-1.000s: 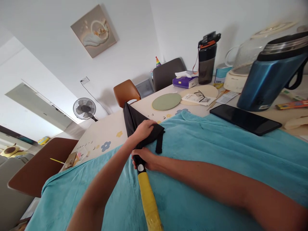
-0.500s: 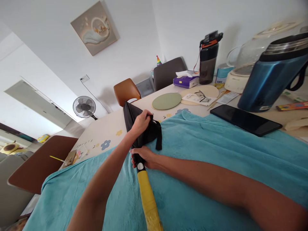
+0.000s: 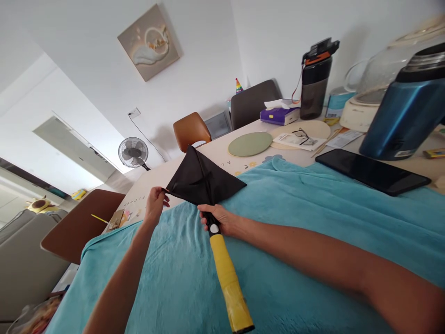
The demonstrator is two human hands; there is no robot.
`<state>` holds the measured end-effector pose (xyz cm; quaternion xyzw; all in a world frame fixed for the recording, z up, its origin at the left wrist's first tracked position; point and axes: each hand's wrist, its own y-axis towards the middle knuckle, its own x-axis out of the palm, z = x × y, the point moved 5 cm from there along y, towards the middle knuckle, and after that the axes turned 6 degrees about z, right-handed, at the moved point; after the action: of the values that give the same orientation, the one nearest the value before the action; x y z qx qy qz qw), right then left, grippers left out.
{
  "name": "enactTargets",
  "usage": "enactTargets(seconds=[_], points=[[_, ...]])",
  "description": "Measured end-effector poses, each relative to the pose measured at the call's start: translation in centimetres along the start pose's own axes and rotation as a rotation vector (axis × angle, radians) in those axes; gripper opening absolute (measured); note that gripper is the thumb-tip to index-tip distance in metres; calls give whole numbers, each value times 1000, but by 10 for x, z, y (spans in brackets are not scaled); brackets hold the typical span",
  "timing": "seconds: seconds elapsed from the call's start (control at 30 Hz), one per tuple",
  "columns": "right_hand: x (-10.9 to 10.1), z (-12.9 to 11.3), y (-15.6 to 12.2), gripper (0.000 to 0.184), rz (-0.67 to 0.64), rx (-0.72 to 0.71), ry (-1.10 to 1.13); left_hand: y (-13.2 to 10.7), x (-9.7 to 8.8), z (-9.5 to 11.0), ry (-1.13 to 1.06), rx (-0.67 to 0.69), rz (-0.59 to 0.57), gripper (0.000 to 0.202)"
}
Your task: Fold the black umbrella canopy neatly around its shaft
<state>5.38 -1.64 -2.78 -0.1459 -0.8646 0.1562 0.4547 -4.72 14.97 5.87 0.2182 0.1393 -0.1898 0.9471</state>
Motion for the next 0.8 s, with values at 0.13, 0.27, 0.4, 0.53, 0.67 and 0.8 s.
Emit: enactTargets(seconds=[0.13,0.27,0.4,0.53,0.67,0.8], points=[[1,-1,-3,20,-25,50,24,1,-11,-15,-59,-55,-62,18],[1,0,-6,21,-1,99,-19,9,-20,-15,-67,-25,-34,17],[0,0,-3,19,15,60,-45,4,-22,-34,36,-32,-79,18],[-3,0,4,18,15,-39,-46,-9,-19,-58,268,-27,-350,11],[-4,3,8,18,2,-63,-62,0,-30,-46,633,29,-240,15],[-4,3,8,18,54,-61,-82,4,0,1,612,212,29,29]])
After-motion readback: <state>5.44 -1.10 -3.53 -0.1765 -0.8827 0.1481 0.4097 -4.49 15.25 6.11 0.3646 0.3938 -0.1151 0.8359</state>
